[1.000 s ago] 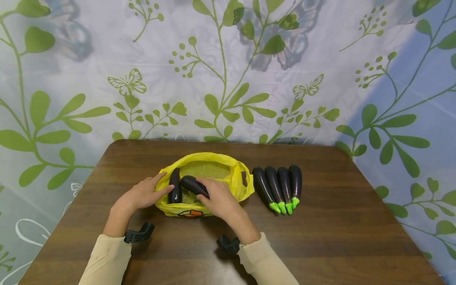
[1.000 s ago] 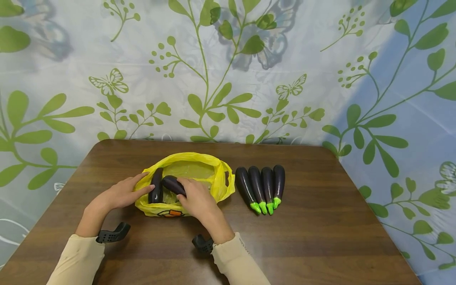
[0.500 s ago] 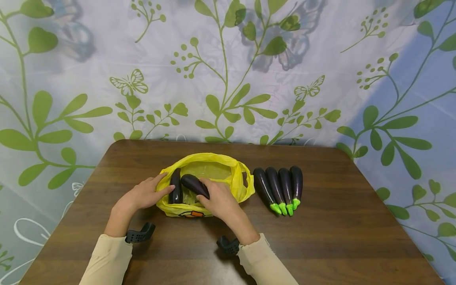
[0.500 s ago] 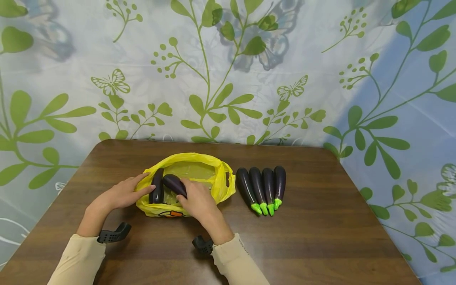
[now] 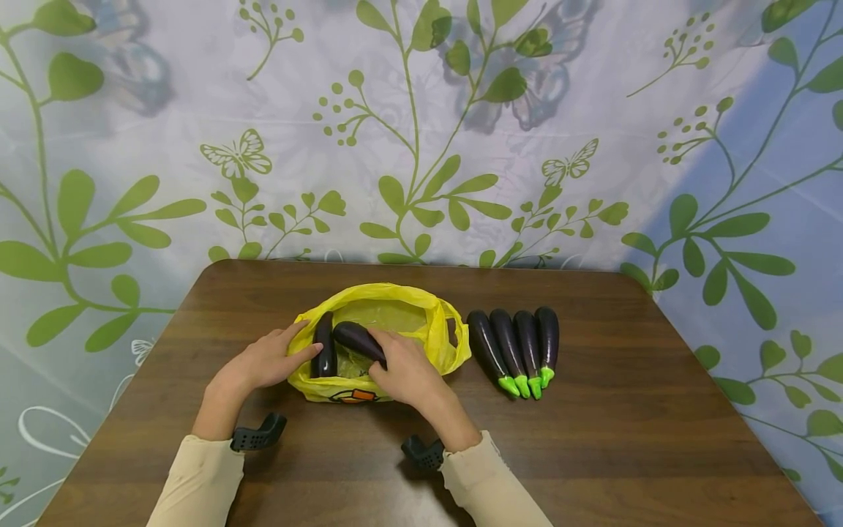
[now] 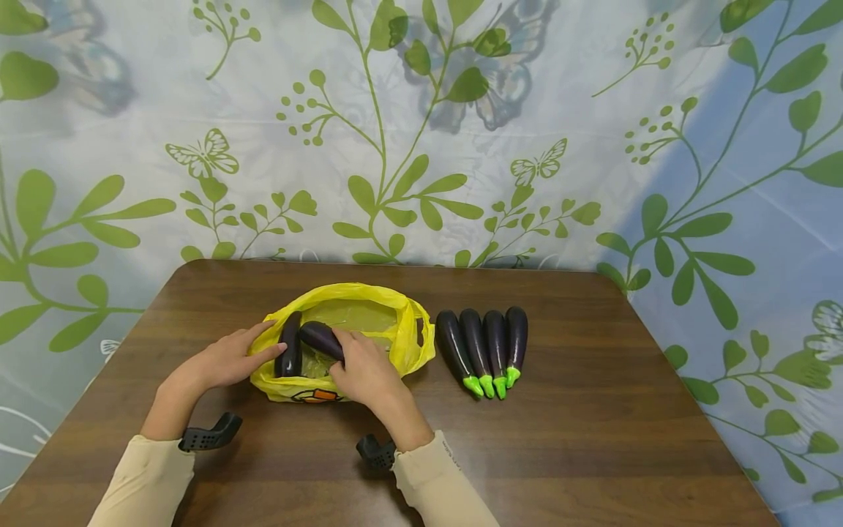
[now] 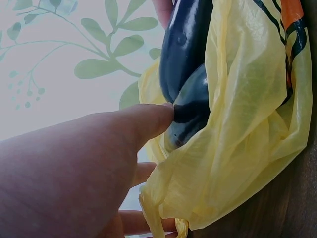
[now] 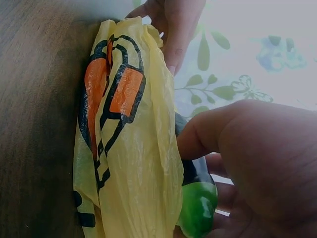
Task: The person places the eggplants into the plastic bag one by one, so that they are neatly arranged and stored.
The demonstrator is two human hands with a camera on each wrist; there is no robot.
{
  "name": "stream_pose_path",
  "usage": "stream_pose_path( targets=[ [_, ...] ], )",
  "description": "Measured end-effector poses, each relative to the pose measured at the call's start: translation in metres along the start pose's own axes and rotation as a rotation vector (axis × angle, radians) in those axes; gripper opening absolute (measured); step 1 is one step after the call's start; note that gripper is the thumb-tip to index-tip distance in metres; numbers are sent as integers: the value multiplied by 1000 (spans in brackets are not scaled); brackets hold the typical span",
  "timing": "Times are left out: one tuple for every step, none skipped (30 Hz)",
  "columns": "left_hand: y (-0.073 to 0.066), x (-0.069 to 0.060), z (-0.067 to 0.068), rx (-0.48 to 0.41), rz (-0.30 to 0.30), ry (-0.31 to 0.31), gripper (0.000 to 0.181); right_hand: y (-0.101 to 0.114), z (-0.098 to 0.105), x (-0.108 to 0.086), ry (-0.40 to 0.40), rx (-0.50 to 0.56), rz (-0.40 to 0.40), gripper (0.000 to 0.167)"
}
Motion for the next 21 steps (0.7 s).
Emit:
stream_pose_path(
  targets=[
    [0, 0, 0, 0, 0, -1, 88, 0, 0, 0, -2, -1, 1, 59],
    [0, 0, 0, 0, 0, -1, 88, 0, 0, 0, -6, 0, 2, 57],
    [0, 0, 0, -1, 0, -1, 88, 0, 0, 0, -9, -2, 3, 56],
    [0, -1, 0, 0, -1, -2, 88, 1, 0, 0, -14, -3, 6, 55],
    [0, -1, 0, -1, -1, -2, 88, 1, 1, 1, -18, -3, 11, 54],
    [0, -1, 0, -1, -1, -1, 88, 2, 1, 1, -19, -3, 16, 55],
    [-1, -1, 0, -2, -1, -1, 88, 3, 0, 1, -18, -5, 21, 55],
    [-1, -1, 0, -3, -1, -1, 88, 3, 0, 2, -16, -10, 27, 55],
    [-1, -1, 0, -4, -2, -1, 88, 4, 0, 2, -11, -16, 34, 56],
    [-1, -1, 1, -4, -3, -3, 88, 5, -1, 2, -8, -23, 43, 57],
    [-1, -1, 1, -5, -3, -2, 88, 5, -2, 3, -2, -28, 49, 58],
    [-1, -1, 0, -5, -2, -3, 88, 6, -3, 3, 4, -37, 56, 59],
    [-1, -1, 0, -7, -2, -4, 88, 6, -4, 3, 13, -39, 60, 61],
    [-1, -1, 0, -6, -3, -5, 88, 6, -5, 3, 22, -43, 64, 62],
    [-2, -1, 0, -5, -3, -5, 88, 7, -6, 3, 30, -42, 68, 63],
    [-1, -1, 0, -5, -3, -5, 88, 7, -7, 4, 37, -45, 73, 65],
    [-1, 0, 0, -4, -2, -5, 88, 8, -8, 4, 46, -40, 76, 66],
    [-1, 0, 0, -3, -1, -5, 88, 8, -10, 4, 54, -42, 79, 67],
    [-1, 0, 0, -3, -1, -4, 88, 8, -11, 5, 61, -41, 80, 67],
    [-1, 0, 0, -2, 0, -3, 88, 8, -12, 5, 65, -42, 83, 68],
    [-1, 0, 0, -1, 1, -2, 88, 8, -13, 6, 68, -43, 85, 68]
  ],
)
Point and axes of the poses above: each hand's wrist, its own x-axis towards the middle knuckle, its own z-axis out of the back of the hand, y = z × x, the point moved 7 cm from there along x, towards the middle knuckle, and after that the axes turned 12 degrees about y, right-handed, at the moved point
